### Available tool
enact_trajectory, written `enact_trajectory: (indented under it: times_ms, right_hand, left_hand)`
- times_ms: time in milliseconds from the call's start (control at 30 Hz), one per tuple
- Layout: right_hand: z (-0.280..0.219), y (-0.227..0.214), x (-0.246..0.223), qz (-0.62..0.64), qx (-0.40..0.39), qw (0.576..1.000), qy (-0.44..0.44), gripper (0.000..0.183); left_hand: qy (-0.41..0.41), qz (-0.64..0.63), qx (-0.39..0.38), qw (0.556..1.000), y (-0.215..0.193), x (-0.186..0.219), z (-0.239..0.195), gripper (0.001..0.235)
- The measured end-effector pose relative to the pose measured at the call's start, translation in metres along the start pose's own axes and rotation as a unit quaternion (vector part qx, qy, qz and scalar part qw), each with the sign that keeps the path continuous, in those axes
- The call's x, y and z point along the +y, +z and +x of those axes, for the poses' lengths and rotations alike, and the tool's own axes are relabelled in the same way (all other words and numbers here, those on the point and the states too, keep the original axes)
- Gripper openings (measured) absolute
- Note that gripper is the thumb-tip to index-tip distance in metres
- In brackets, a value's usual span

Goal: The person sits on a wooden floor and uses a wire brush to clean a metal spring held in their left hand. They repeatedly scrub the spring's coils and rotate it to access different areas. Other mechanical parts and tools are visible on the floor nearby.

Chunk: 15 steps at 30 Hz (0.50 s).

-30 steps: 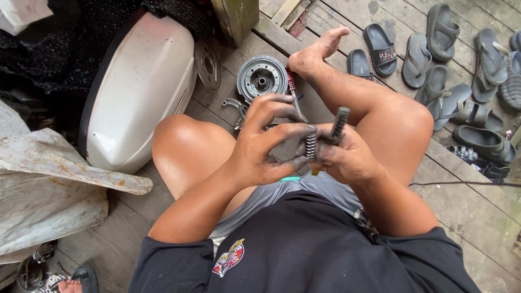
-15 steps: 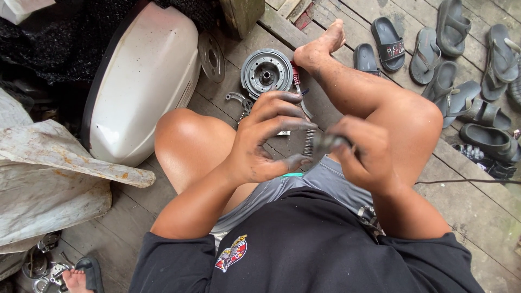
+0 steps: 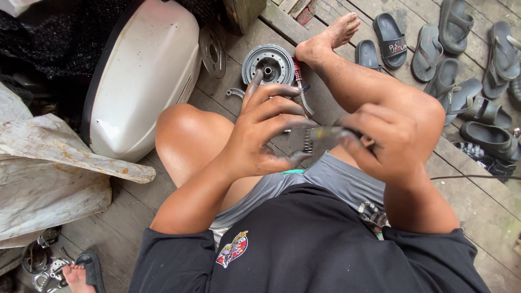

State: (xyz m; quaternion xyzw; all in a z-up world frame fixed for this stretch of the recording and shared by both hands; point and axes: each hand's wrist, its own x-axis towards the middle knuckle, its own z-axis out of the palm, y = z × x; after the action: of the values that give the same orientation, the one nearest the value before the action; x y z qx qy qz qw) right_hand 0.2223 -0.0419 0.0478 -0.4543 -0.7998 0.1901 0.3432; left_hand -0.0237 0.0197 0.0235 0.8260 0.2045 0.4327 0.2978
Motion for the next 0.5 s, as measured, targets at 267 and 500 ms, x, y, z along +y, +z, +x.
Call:
enact_trajectory:
  times_ms: [267,500]
  right_hand:
    - [0.003,-0.008,-0.002,-0.025,-0.009,0.999,-0.037,0.020]
    - [0.008,-0.011,0.001,0.050,0.020,0.998,-0.020,0.021]
  left_hand:
    - [0.035,-0.009,-0.039,0.999,-0.012,0.013,0.017,0.035]
    - [0.014,-0.086,-0.033,0.996,-0.016,0.017,0.037,0.034]
